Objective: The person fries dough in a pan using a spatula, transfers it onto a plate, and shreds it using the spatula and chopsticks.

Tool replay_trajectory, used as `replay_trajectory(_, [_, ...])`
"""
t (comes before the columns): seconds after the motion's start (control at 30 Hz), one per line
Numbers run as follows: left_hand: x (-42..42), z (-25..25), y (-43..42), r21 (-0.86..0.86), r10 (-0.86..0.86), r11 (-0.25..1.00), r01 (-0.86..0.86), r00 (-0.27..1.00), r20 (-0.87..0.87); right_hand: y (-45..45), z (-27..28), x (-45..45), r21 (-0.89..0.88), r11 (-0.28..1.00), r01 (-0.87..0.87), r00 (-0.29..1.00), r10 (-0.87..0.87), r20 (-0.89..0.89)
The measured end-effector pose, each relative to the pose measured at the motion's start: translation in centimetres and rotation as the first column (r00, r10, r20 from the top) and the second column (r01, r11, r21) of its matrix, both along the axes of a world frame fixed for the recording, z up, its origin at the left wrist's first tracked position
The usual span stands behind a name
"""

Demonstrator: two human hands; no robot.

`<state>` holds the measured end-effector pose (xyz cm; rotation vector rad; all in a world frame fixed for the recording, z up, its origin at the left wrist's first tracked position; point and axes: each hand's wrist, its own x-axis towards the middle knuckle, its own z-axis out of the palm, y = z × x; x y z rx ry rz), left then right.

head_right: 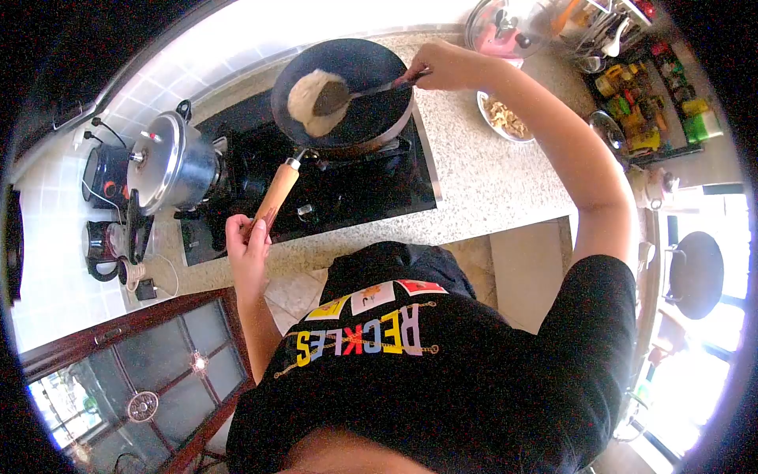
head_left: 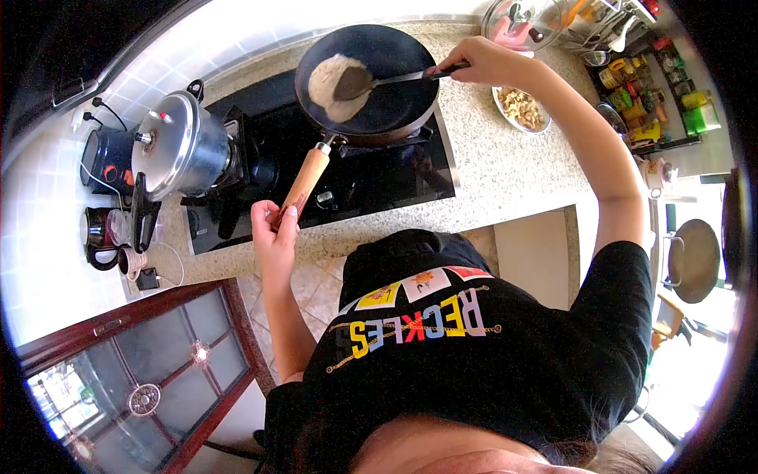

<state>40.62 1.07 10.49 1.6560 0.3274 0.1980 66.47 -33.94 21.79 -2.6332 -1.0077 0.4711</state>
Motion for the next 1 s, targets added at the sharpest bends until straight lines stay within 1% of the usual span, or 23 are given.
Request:
replay_trajectory(0.03, [0.0, 0.0, 0.0, 0.000, -0.003, 1.000, 0.003, 1.000, -0.002, -0.3, 0.3, -0.4, 0.000, 1.000, -0.002, 1.000, 0.002, 0.001])
replay_trajectory(0.07, [0.0, 0.0, 0.1, 0.000, 0.001, 1.000, -0.001, 1.000, -0.003, -0.3, 1.5, -1.3, -0.107, 0.994, 0.020, 0.998, -0.012, 0.069])
replay_trajectory(0.17, [-0.1, -0.1, 0.1, -0.017, -0.012, 1.000, 0.012, 1.000, -0.008, 0.3, 5.5, -3.4, -0.266, 0.951, 0.155, 0.988, -0.148, 0.044])
replay_trajectory(0.23, [0.0, -0.3, 0.3, 0.001, -0.014, 1.000, 0.014, 1.000, 0.008, 1.0, 8.3, -3.7, -0.347, 0.936, 0.063, 0.962, -0.149, -0.228])
replay_trajectory(0.27, [0.0, -0.3, 0.2, 0.001, -0.017, 1.000, 0.017, 1.000, 0.010, 1.2, 8.8, -3.4, -0.302, 0.953, 0.035, 0.949, -0.126, -0.289])
replay_trajectory(0.3, [-0.1, -0.2, 0.2, -0.006, -0.015, 1.000, 0.015, 1.000, 0.008, 1.1, 8.6, -2.8, -0.303, 0.952, 0.037, 0.949, -0.128, -0.287])
replay_trajectory(0.37, [-0.1, 0.1, 0.1, -0.013, -0.009, 1.000, 0.009, 1.000, 0.008, 1.2, 8.2, -1.8, -0.105, 0.983, 0.147, 0.829, -0.181, -0.529])
replay_trajectory(0.4, [-0.1, 0.3, 0.0, -0.006, -0.014, 1.000, 0.014, 1.000, -0.003, 1.4, 8.8, -1.9, -0.107, 0.974, 0.200, 0.845, -0.226, -0.485])
replay_trajectory(0.43, [-0.2, 0.4, 0.0, 0.002, -0.019, 1.000, 0.019, 1.000, -0.016, 1.2, 8.5, -1.8, -0.108, 0.975, 0.196, 0.844, -0.224, -0.487])
replay_trajectory(0.5, [-0.2, 0.1, 0.1, -0.004, -0.017, 1.000, 0.017, 1.000, -0.003, 0.5, 8.1, -1.6, -0.011, 0.978, 0.210, 0.911, -0.199, -0.360])
replay_trajectory(0.53, [-0.2, 0.0, 0.1, -0.006, -0.022, 1.000, 0.022, 1.000, 0.008, 0.3, 8.1, -1.7, -0.026, 0.984, 0.175, 0.943, -0.175, -0.283])
replay_trajectory(0.57, [-0.3, -0.2, 0.1, -0.006, -0.021, 1.000, 0.021, 1.000, 0.008, 0.0, 7.5, -1.7, -0.027, 0.984, 0.174, 0.943, -0.174, -0.283])
replay_trajectory(0.63, [-0.1, -0.6, 0.1, -0.036, -0.009, 0.999, 0.010, 1.000, 0.012, -0.6, 5.9, -1.4, -0.012, 0.995, 0.102, 0.982, -0.103, -0.160])
replay_trajectory(0.67, [-0.1, -0.4, 0.1, -0.036, -0.009, 0.999, 0.010, 1.000, 0.013, -0.2, 6.2, -2.1, -0.060, 0.997, 0.045, 0.991, -0.052, -0.126])
replay_trajectory(0.7, [-0.1, -0.1, 0.1, -0.040, -0.009, 0.999, 0.008, 1.000, -0.007, 0.6, 6.3, -2.9, -0.059, 0.997, 0.045, 0.991, -0.053, -0.126])
replay_trajectory(0.73, [-0.1, 0.2, 0.1, -0.043, -0.008, 0.999, 0.007, 1.000, -0.026, 1.6, 6.2, -3.8, -0.167, 0.981, 0.095, 0.987, -0.114, -0.111])
replay_trajectory(0.83, [-0.1, -0.3, 0.1, -0.002, -0.024, 1.000, 0.024, 1.000, 0.015, 1.1, 2.0, -3.0, -0.046, 0.998, 0.044, 0.992, -0.049, -0.117])
replay_trajectory(0.87, [-0.1, -0.3, 0.0, -0.001, -0.028, 1.000, 0.028, 1.000, 0.013, 0.8, -0.1, -2.6, 0.040, 0.997, 0.060, 0.997, -0.057, -0.060])
replay_trajectory(0.9, [-0.2, -0.3, 0.1, 0.000, -0.029, 1.000, 0.029, 1.000, 0.012, 0.9, -1.0, -2.7, 0.127, 0.990, 0.069, 0.998, -0.069, -0.005])
replay_trajectory(0.93, [-0.2, -0.2, 0.2, 0.002, -0.028, 1.000, 0.028, 1.000, 0.011, 0.7, -1.0, -2.9, 0.130, 0.989, 0.069, 0.998, -0.069, -0.006])
replay_trajectory(1.0, [-0.2, -0.1, 0.2, -0.007, -0.026, 1.000, 0.026, 1.000, 0.009, 1.0, 0.2, -3.6, 0.108, 0.983, 0.150, 0.987, -0.155, 0.033])
